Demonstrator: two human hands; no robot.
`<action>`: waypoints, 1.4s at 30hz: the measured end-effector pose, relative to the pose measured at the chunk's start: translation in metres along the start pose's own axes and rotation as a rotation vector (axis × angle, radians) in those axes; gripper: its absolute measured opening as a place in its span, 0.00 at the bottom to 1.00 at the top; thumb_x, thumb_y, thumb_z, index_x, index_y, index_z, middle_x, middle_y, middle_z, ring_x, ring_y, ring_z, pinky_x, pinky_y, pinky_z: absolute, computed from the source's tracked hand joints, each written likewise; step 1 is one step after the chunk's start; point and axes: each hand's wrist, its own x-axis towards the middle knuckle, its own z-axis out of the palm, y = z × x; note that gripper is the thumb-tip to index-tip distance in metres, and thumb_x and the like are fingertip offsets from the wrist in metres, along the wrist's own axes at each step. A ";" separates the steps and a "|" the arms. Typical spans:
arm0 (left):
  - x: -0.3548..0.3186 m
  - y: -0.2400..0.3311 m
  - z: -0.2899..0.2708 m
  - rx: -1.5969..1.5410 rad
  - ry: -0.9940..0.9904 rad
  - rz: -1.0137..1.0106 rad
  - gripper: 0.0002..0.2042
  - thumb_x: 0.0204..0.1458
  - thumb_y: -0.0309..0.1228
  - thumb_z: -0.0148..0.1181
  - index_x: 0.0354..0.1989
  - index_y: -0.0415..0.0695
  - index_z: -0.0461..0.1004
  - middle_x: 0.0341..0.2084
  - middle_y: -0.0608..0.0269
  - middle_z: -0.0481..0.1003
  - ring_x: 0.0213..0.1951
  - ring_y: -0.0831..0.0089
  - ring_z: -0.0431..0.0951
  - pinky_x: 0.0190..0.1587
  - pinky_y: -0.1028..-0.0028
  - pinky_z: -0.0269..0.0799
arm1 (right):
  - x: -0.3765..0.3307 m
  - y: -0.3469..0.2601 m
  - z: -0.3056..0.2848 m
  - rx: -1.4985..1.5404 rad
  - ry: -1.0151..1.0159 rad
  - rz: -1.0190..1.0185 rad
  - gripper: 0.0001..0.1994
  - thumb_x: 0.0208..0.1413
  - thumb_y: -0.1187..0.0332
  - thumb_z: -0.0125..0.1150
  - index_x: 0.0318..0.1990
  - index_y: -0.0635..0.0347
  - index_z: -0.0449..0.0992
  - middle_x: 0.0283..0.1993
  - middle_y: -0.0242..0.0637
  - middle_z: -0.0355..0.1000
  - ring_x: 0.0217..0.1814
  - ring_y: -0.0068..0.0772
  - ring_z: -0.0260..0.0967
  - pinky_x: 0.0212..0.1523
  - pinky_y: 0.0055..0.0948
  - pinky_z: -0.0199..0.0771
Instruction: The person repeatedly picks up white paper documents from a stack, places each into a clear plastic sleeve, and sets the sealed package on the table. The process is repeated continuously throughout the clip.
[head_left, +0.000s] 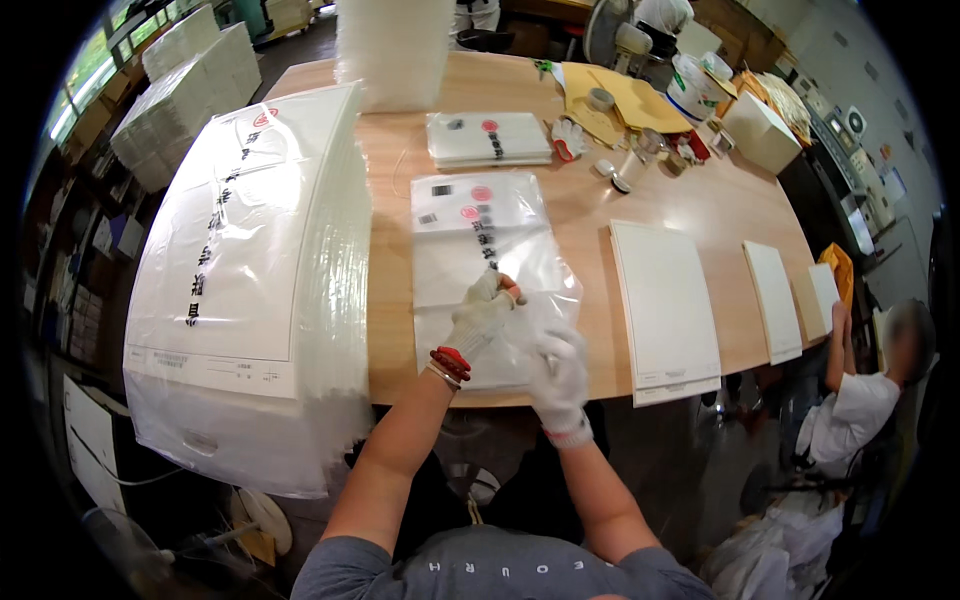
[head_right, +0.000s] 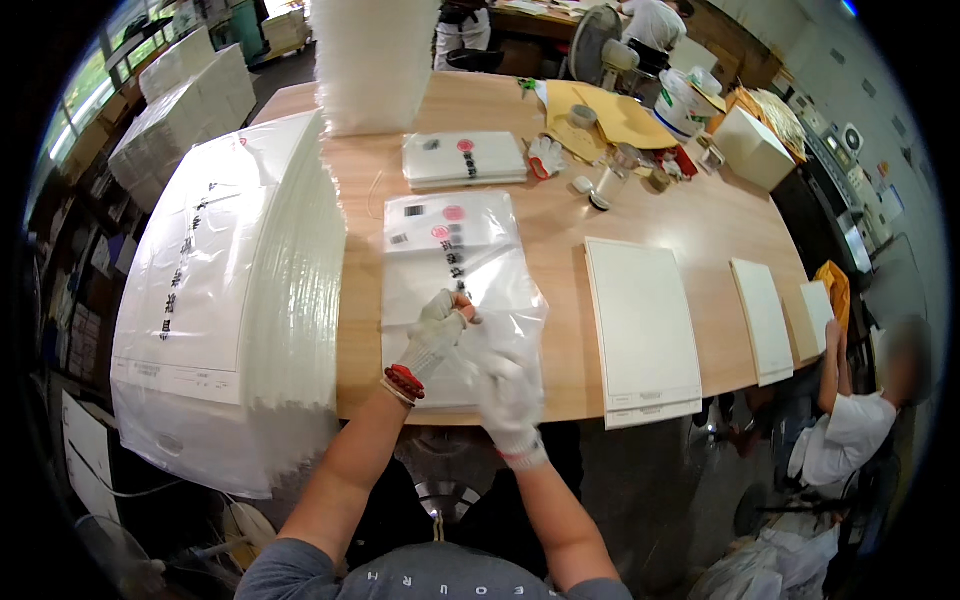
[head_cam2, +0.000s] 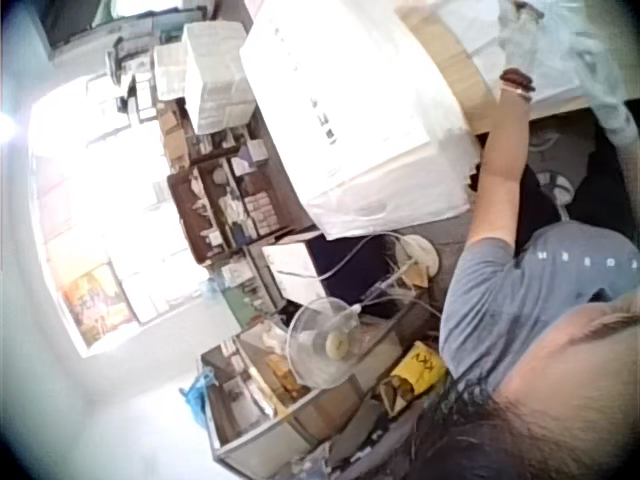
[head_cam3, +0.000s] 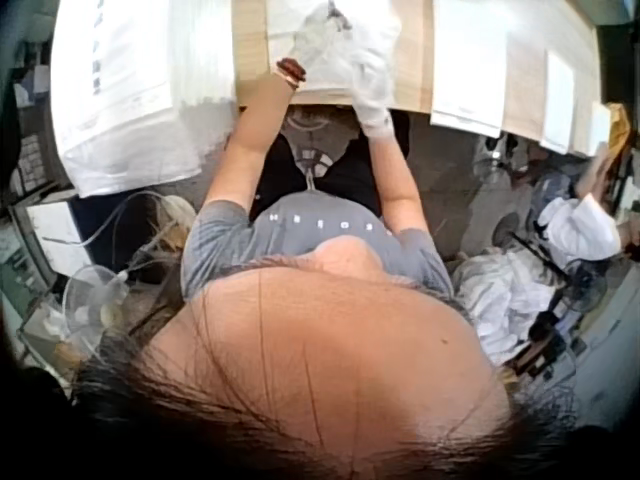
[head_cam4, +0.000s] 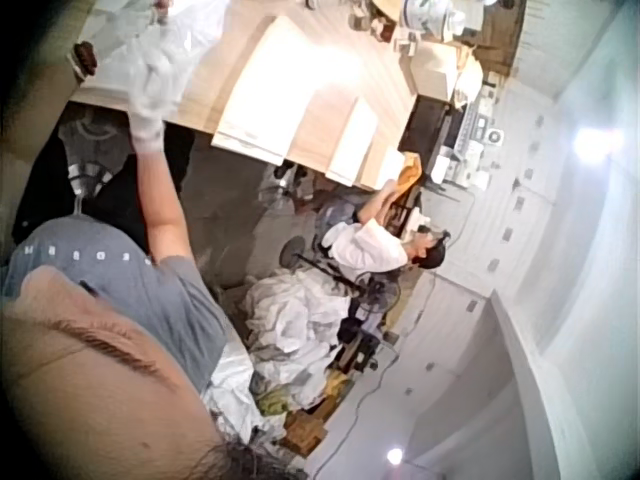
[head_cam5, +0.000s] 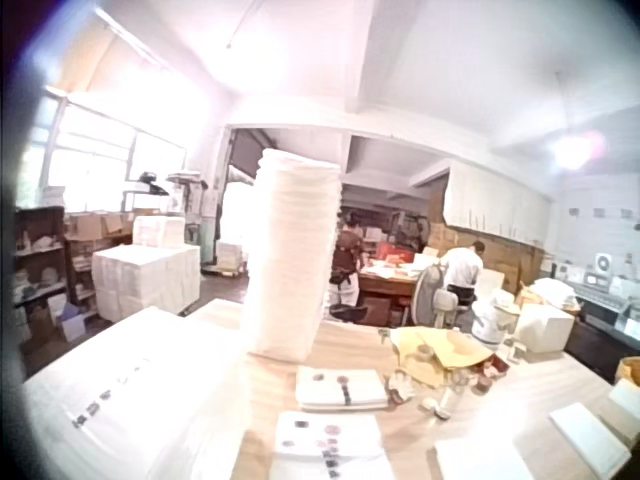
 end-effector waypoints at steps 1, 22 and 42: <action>-0.012 0.013 0.001 -0.081 -0.019 0.041 0.06 0.54 0.26 0.52 0.38 0.40 0.67 0.28 0.64 0.74 0.30 0.79 0.71 0.31 0.81 0.66 | 0.013 0.005 0.017 0.078 -0.165 0.202 0.16 0.47 0.74 0.58 0.45 0.64 0.67 0.43 0.43 0.69 0.45 0.44 0.68 0.44 0.35 0.69; -0.137 0.036 -0.005 0.499 0.419 0.882 0.20 0.41 0.18 0.60 0.46 0.39 0.69 0.36 0.55 0.70 0.37 0.58 0.72 0.41 0.70 0.70 | -0.077 0.143 -0.181 -0.653 -0.310 0.227 0.36 0.44 0.59 0.65 0.60 0.57 0.55 0.47 0.44 0.68 0.49 0.51 0.64 0.45 0.42 0.69; -0.171 -0.035 0.079 0.202 -0.526 -0.133 0.21 0.47 0.33 0.51 0.49 0.33 0.65 0.39 0.54 0.71 0.45 0.64 0.70 0.48 0.72 0.64 | -0.159 0.083 -0.231 0.663 -0.020 0.973 0.19 0.56 0.56 0.51 0.48 0.61 0.68 0.44 0.40 0.69 0.45 0.36 0.68 0.45 0.38 0.71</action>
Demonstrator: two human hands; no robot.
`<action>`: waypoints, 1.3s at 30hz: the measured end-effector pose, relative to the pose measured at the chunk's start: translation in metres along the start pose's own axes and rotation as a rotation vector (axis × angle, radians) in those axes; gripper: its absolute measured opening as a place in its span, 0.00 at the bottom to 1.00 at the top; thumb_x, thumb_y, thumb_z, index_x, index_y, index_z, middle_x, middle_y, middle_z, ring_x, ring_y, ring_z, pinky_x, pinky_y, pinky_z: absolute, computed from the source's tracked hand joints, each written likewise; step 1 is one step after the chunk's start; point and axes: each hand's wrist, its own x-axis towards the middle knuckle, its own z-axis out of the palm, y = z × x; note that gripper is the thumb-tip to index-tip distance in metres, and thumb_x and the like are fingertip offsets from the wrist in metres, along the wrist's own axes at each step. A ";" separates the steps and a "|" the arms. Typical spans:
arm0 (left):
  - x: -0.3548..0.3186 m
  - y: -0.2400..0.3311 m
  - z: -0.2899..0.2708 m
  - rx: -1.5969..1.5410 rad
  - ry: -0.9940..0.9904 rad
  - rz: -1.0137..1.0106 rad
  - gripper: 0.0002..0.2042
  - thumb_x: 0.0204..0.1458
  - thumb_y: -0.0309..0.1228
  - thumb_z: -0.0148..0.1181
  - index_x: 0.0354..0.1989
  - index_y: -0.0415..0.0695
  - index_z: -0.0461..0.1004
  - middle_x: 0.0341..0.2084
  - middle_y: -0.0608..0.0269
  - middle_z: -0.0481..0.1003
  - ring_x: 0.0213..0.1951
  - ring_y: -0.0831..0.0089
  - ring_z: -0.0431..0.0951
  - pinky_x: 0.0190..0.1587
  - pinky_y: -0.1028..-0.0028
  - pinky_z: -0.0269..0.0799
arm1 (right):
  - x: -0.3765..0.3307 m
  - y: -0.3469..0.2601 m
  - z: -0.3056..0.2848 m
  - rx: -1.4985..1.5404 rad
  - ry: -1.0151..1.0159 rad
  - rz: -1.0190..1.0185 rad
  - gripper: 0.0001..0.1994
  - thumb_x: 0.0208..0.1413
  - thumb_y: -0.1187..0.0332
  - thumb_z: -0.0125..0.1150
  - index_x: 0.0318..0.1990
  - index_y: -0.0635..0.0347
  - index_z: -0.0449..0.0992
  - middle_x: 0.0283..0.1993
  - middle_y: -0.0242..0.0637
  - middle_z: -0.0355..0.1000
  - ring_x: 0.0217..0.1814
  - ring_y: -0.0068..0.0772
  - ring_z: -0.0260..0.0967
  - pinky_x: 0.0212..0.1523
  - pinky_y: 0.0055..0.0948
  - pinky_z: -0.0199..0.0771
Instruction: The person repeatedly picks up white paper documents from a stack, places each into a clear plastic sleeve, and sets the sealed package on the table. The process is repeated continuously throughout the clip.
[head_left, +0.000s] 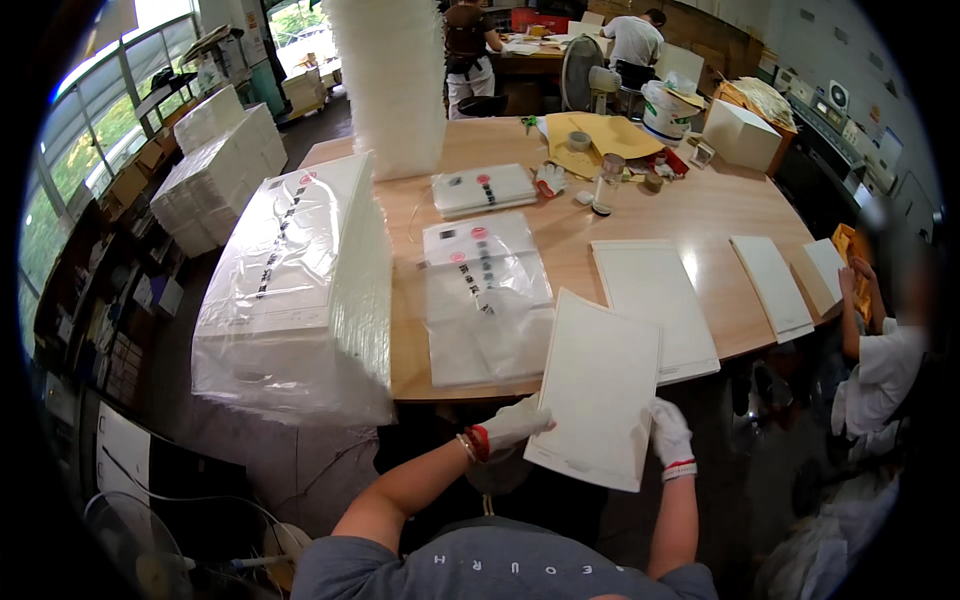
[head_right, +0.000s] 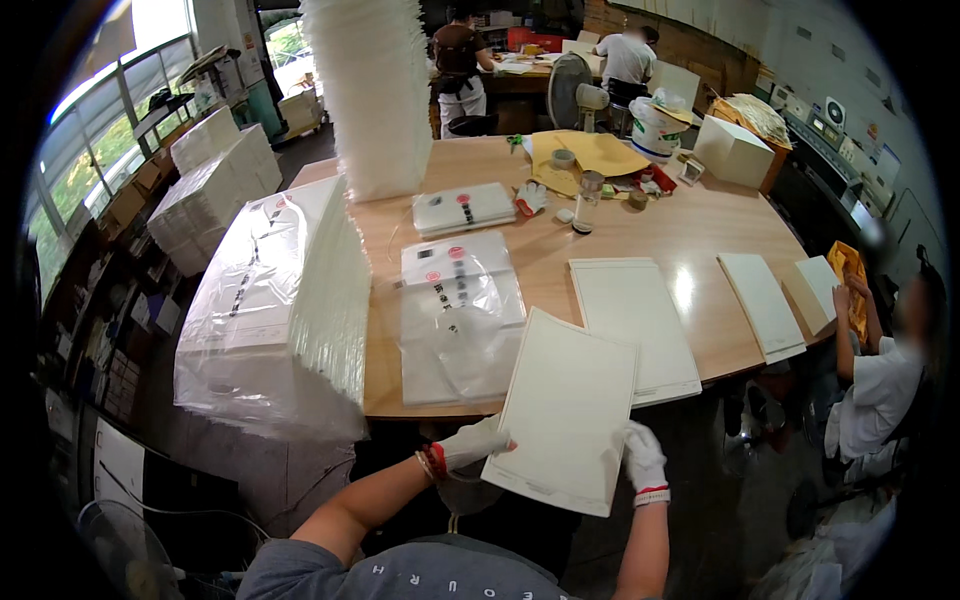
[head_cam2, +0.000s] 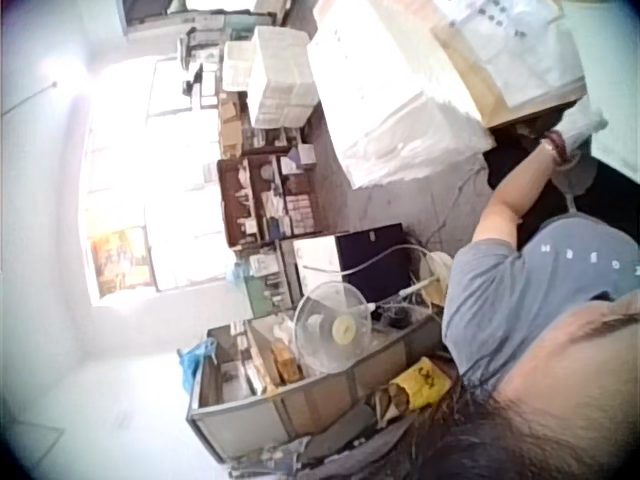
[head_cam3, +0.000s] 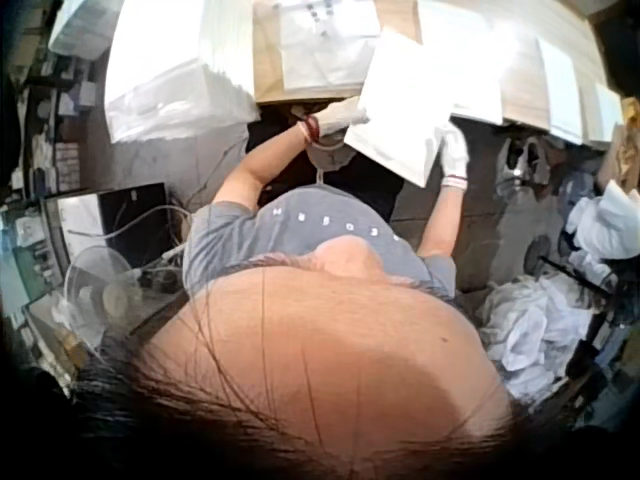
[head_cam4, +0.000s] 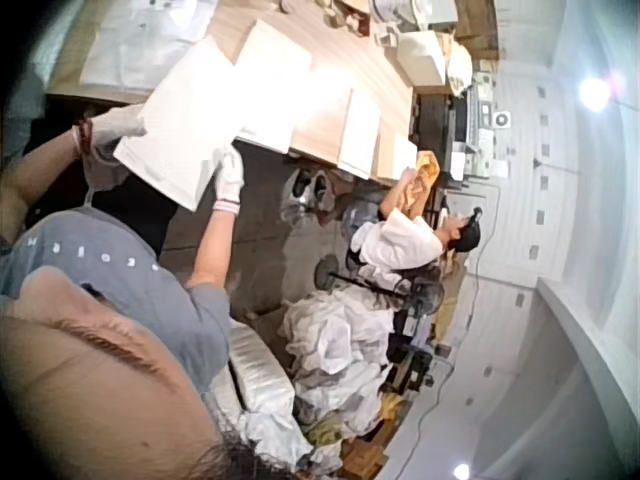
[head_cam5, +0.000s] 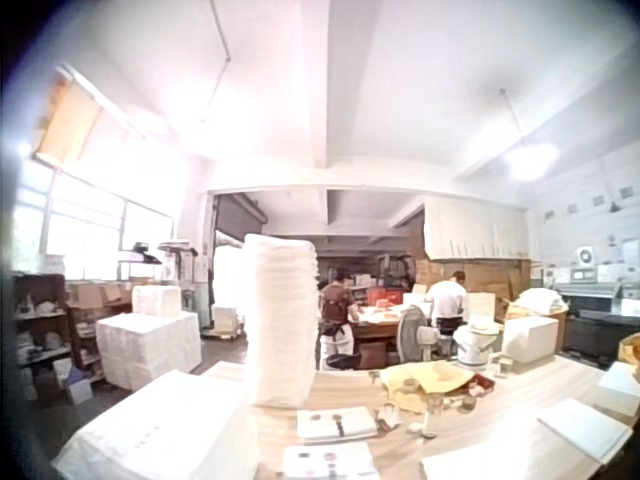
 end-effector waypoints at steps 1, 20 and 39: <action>-0.003 0.009 -0.003 0.240 0.021 -0.034 0.23 0.47 0.34 0.51 0.51 0.33 0.63 0.39 0.51 0.71 0.47 0.62 0.69 0.49 0.72 0.63 | -0.009 0.007 0.018 0.580 -0.101 0.334 0.19 0.56 0.56 0.51 0.49 0.60 0.68 0.44 0.40 0.70 0.46 0.37 0.68 0.47 0.39 0.70; 0.023 0.059 -0.143 0.130 0.332 0.330 0.24 0.50 0.34 0.58 0.54 0.37 0.62 0.38 0.61 0.74 0.37 0.74 0.72 0.39 0.74 0.67 | -0.033 -0.061 0.114 -0.401 0.036 -0.335 0.18 0.50 0.61 0.63 0.43 0.65 0.71 0.40 0.39 0.73 0.40 0.27 0.70 0.41 0.27 0.71; 0.077 -0.047 -0.103 0.924 0.550 0.523 0.19 0.45 0.26 0.52 0.49 0.43 0.65 0.36 0.57 0.72 0.37 0.58 0.73 0.41 0.65 0.72 | 0.126 0.013 0.196 -1.051 0.184 -0.375 0.28 0.50 0.53 0.55 0.56 0.54 0.57 0.53 0.52 0.63 0.51 0.50 0.65 0.47 0.43 0.66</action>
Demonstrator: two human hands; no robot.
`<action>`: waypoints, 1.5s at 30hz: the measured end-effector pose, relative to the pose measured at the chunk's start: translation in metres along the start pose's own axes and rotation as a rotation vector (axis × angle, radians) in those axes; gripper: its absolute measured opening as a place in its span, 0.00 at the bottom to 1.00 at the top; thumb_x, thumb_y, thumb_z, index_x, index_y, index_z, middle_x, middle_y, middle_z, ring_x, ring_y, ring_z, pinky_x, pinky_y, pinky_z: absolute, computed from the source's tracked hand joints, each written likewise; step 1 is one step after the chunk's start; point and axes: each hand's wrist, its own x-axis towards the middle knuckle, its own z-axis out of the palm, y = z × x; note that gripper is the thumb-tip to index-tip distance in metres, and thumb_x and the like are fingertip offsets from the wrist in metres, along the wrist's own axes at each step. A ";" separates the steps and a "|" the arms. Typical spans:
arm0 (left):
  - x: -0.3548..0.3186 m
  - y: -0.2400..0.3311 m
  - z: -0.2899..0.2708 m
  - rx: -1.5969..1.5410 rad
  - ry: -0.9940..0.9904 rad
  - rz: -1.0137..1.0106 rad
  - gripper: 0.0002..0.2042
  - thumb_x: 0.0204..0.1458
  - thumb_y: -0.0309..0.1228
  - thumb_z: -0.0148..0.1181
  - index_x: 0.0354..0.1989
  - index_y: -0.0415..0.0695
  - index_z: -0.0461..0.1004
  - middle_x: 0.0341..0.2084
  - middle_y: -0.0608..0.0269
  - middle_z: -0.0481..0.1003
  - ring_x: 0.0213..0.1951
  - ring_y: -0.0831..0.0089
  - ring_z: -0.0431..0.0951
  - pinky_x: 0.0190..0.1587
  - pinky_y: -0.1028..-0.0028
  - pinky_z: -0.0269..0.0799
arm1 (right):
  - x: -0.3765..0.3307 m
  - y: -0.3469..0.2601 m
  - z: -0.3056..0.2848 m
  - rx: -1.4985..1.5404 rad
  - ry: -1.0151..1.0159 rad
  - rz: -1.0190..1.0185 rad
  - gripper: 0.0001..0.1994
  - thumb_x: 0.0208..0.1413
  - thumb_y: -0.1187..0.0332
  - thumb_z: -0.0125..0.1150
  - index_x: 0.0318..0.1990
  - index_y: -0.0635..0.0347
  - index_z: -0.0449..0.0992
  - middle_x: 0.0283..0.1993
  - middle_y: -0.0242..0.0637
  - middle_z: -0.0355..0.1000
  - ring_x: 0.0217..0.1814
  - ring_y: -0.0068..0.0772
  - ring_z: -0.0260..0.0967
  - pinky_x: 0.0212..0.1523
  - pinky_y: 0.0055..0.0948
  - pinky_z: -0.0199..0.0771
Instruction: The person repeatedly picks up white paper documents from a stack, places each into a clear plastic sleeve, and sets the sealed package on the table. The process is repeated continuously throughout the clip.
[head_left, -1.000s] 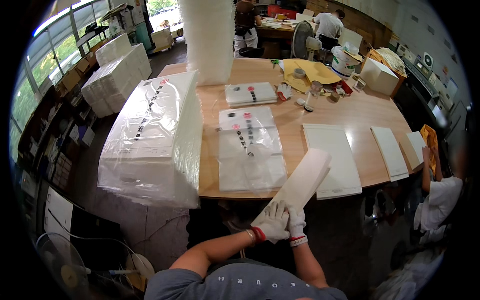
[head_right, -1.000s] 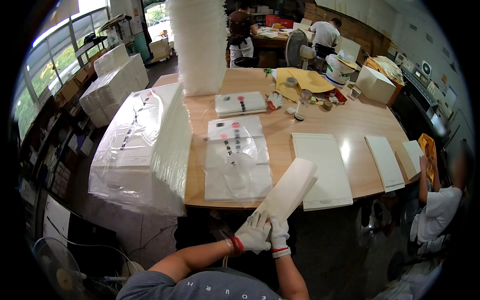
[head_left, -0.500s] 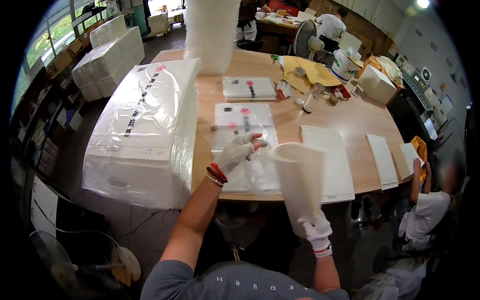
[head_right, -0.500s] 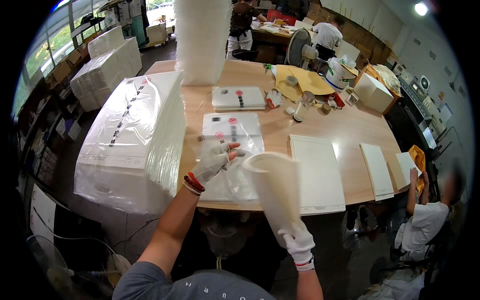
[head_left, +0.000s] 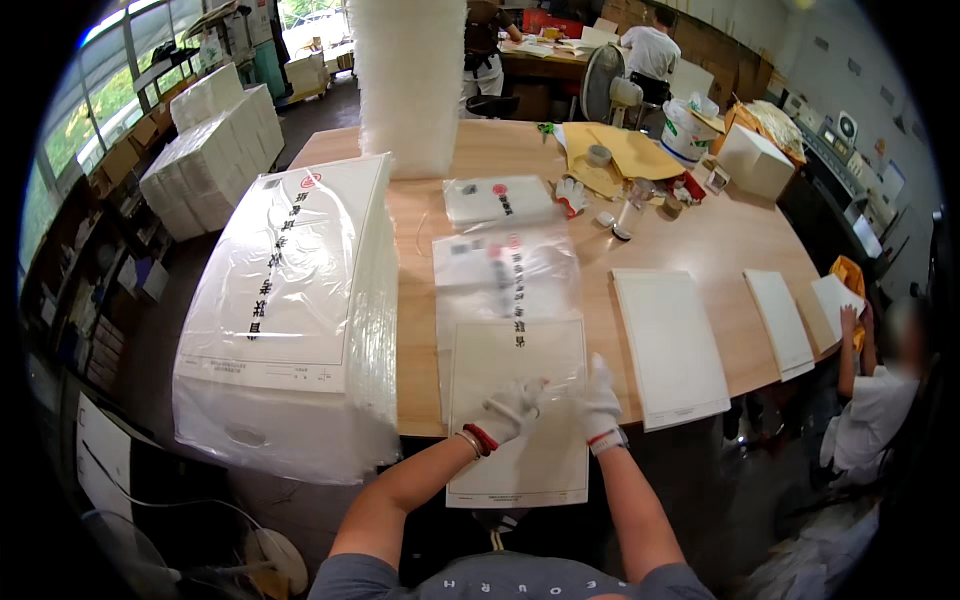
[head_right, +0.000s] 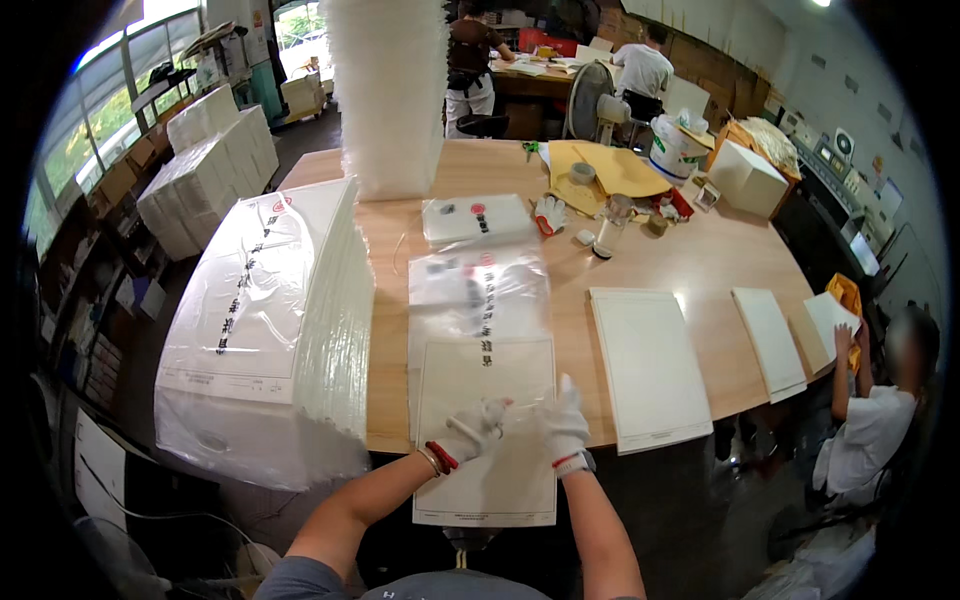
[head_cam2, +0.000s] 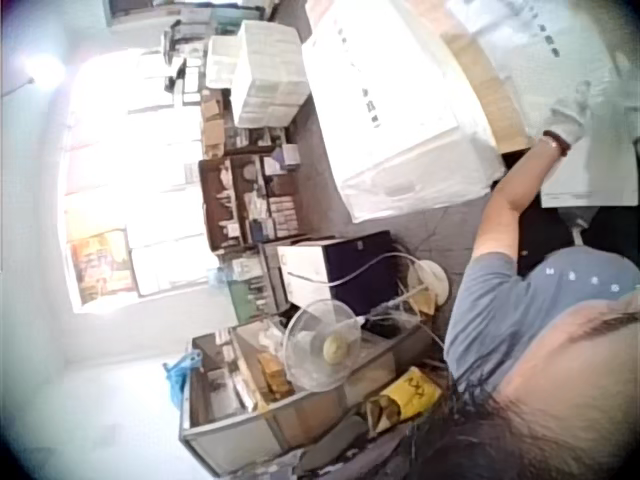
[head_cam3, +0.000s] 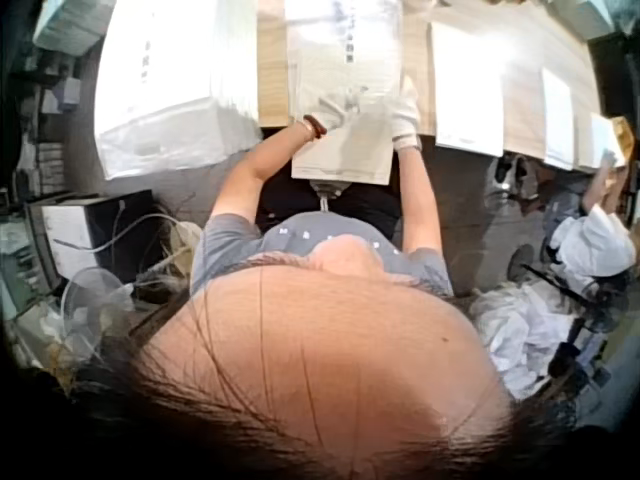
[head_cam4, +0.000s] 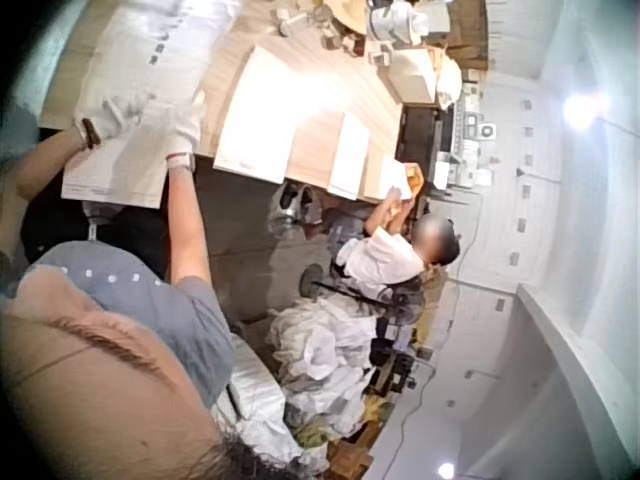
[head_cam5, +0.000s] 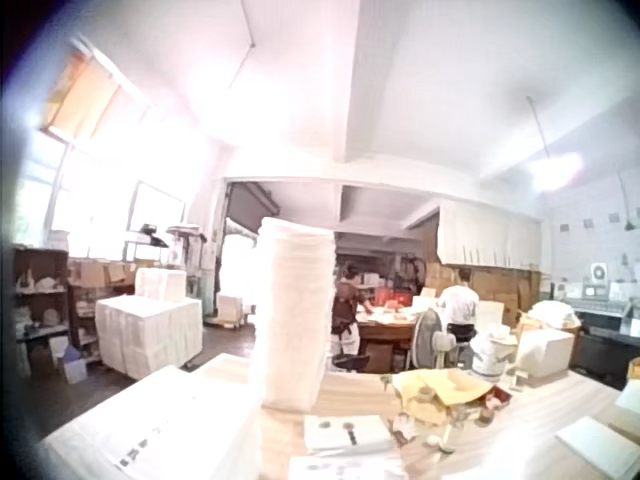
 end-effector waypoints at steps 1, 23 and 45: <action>-0.009 -0.017 0.013 0.204 0.166 0.252 0.19 0.45 0.26 0.52 0.49 0.44 0.64 0.37 0.58 0.72 0.37 0.60 0.73 0.41 0.66 0.72 | 0.011 0.025 0.022 0.006 -0.121 0.106 0.26 0.52 0.54 0.52 0.56 0.55 0.57 0.52 0.53 0.65 0.51 0.51 0.65 0.47 0.44 0.66; -0.166 0.022 -0.026 0.442 0.077 -0.158 0.25 0.56 0.30 0.46 0.57 0.28 0.48 0.43 0.43 0.69 0.19 0.61 0.74 0.16 0.67 0.70 | -0.137 0.063 -0.028 0.420 -0.397 -0.040 0.33 0.62 0.61 0.39 0.66 0.62 0.29 0.60 0.55 0.56 0.58 0.45 0.61 0.56 0.34 0.59; -0.254 0.114 -0.089 -0.892 0.129 -0.592 0.05 0.42 0.15 0.46 0.25 0.38 0.66 0.25 0.60 0.69 0.27 0.71 0.72 0.32 0.76 0.71 | -0.263 0.017 -0.165 0.344 -0.350 0.044 0.23 0.51 0.65 0.54 0.56 0.56 0.64 0.38 0.46 0.73 0.37 0.43 0.73 0.41 0.36 0.71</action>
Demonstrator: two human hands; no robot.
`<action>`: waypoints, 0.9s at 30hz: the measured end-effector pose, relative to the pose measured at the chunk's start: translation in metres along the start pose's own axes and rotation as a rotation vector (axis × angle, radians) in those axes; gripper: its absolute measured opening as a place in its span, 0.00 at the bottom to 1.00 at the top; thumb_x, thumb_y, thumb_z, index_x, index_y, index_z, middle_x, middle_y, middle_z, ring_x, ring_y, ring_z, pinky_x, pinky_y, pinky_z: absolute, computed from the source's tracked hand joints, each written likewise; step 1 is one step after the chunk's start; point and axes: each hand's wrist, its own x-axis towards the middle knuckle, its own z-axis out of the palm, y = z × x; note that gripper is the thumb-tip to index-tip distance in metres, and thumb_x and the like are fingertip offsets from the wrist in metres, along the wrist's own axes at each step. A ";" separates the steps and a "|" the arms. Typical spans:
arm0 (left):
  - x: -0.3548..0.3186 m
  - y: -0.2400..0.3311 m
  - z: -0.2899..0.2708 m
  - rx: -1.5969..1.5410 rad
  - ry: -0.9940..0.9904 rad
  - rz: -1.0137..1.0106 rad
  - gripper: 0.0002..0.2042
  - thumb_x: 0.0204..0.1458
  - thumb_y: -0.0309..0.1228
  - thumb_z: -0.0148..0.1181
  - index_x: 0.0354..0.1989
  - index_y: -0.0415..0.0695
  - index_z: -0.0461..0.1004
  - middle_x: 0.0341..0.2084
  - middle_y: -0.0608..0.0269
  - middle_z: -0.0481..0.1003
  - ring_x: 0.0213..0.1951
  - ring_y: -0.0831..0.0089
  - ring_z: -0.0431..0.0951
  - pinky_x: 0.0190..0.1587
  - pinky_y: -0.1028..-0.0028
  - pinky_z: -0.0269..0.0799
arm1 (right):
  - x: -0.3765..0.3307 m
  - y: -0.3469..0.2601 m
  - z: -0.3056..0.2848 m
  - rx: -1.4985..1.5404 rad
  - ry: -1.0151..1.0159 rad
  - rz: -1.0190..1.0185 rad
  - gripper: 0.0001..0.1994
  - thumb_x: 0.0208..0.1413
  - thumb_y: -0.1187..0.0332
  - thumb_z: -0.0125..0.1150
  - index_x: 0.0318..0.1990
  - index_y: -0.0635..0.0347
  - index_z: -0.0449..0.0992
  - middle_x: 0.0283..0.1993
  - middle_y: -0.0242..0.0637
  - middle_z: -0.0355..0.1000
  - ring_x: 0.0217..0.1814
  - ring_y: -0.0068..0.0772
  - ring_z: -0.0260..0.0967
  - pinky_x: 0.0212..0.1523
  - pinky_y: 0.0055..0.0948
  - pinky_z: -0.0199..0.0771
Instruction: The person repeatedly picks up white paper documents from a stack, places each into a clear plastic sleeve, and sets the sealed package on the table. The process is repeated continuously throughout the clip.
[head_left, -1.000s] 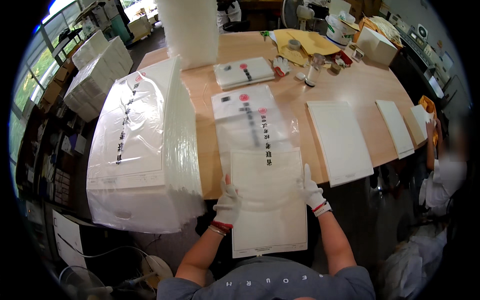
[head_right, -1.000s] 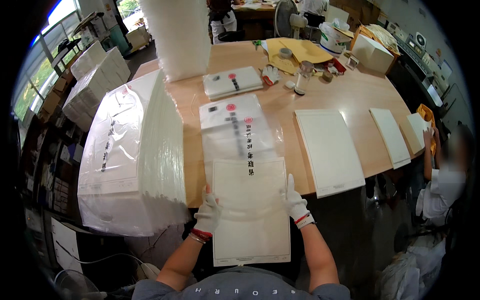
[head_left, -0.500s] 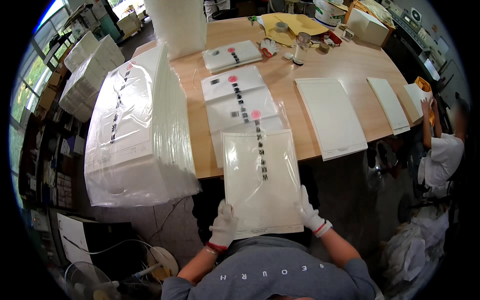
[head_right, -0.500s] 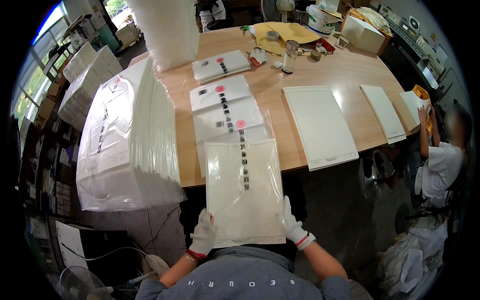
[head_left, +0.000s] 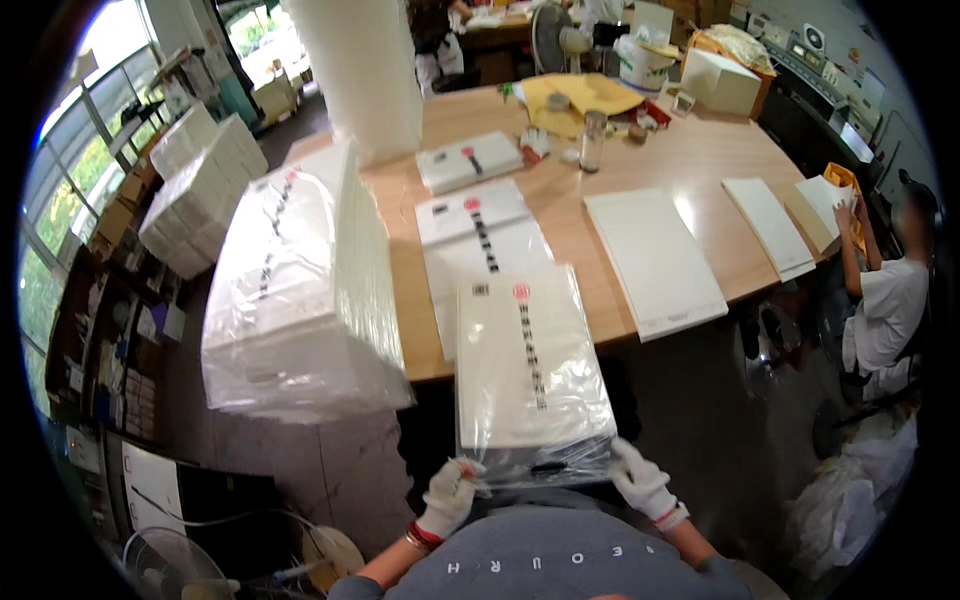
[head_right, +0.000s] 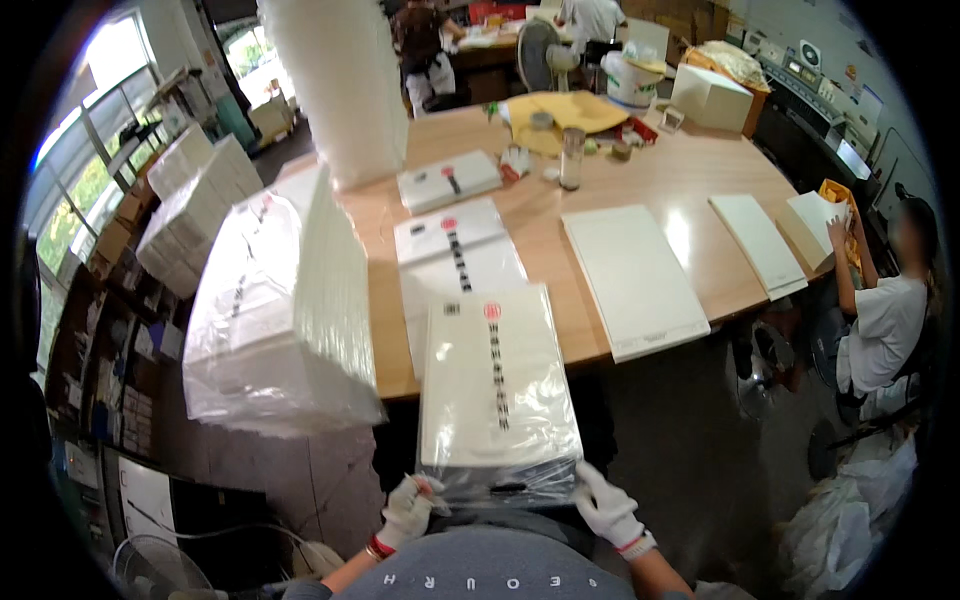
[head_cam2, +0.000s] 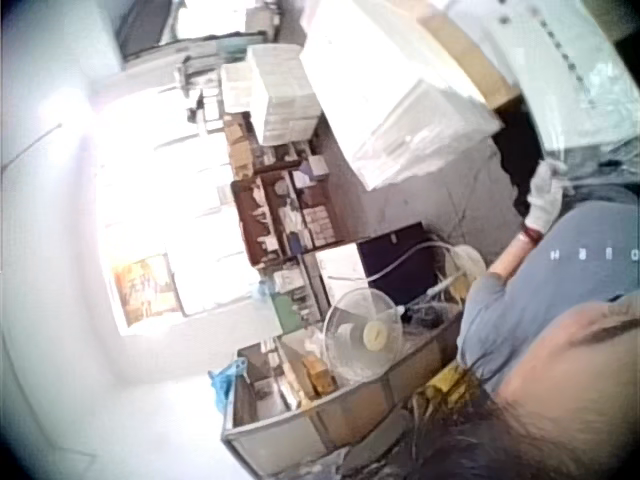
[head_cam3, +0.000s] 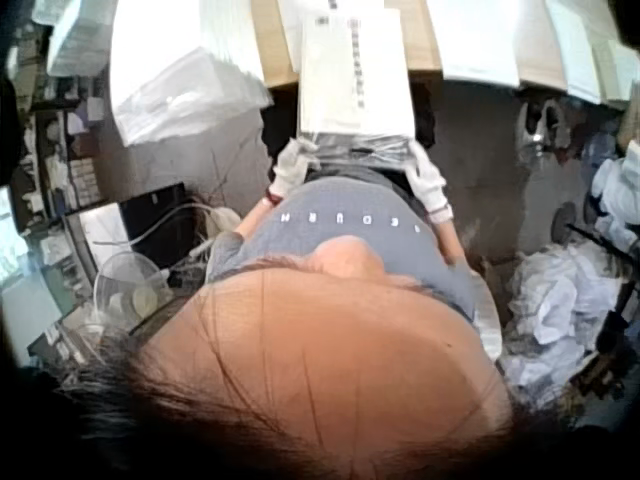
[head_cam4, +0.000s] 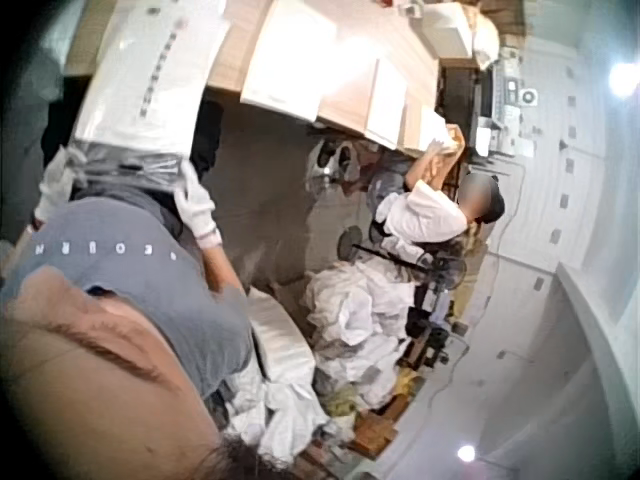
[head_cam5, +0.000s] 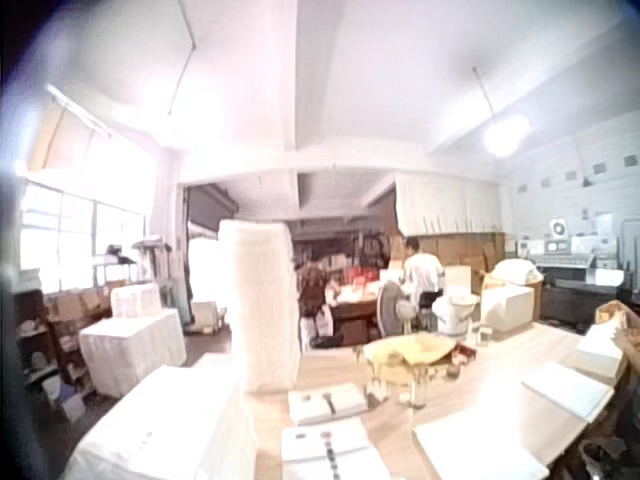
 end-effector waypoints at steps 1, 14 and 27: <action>0.002 -0.003 -0.003 0.126 -0.029 0.117 0.05 0.42 0.15 0.45 0.24 0.38 0.66 0.26 0.60 0.69 0.28 0.72 0.72 0.33 0.75 0.71 | -0.007 0.029 -0.005 0.125 -0.257 0.084 0.24 0.50 0.67 0.55 0.57 0.56 0.63 0.38 0.44 0.73 0.37 0.40 0.74 0.42 0.33 0.71; 0.048 0.163 -0.037 0.336 0.276 0.882 0.07 0.47 0.25 0.56 0.19 0.43 0.68 0.18 0.59 0.68 0.20 0.65 0.70 0.23 0.70 0.67 | 0.147 -0.113 0.081 1.361 -0.279 0.158 0.23 0.57 0.64 0.49 0.56 0.69 0.60 0.52 0.45 0.65 0.52 0.34 0.64 0.53 0.33 0.66; 0.099 0.115 -0.279 -0.416 0.745 0.614 0.06 0.51 0.21 0.43 0.33 0.45 0.65 0.31 0.70 0.66 0.34 0.78 0.69 0.38 0.78 0.68 | 0.203 -0.259 0.184 1.093 -0.841 -0.060 0.16 0.60 0.59 0.48 0.47 0.63 0.67 0.22 0.28 0.64 0.20 0.19 0.65 0.25 0.26 0.76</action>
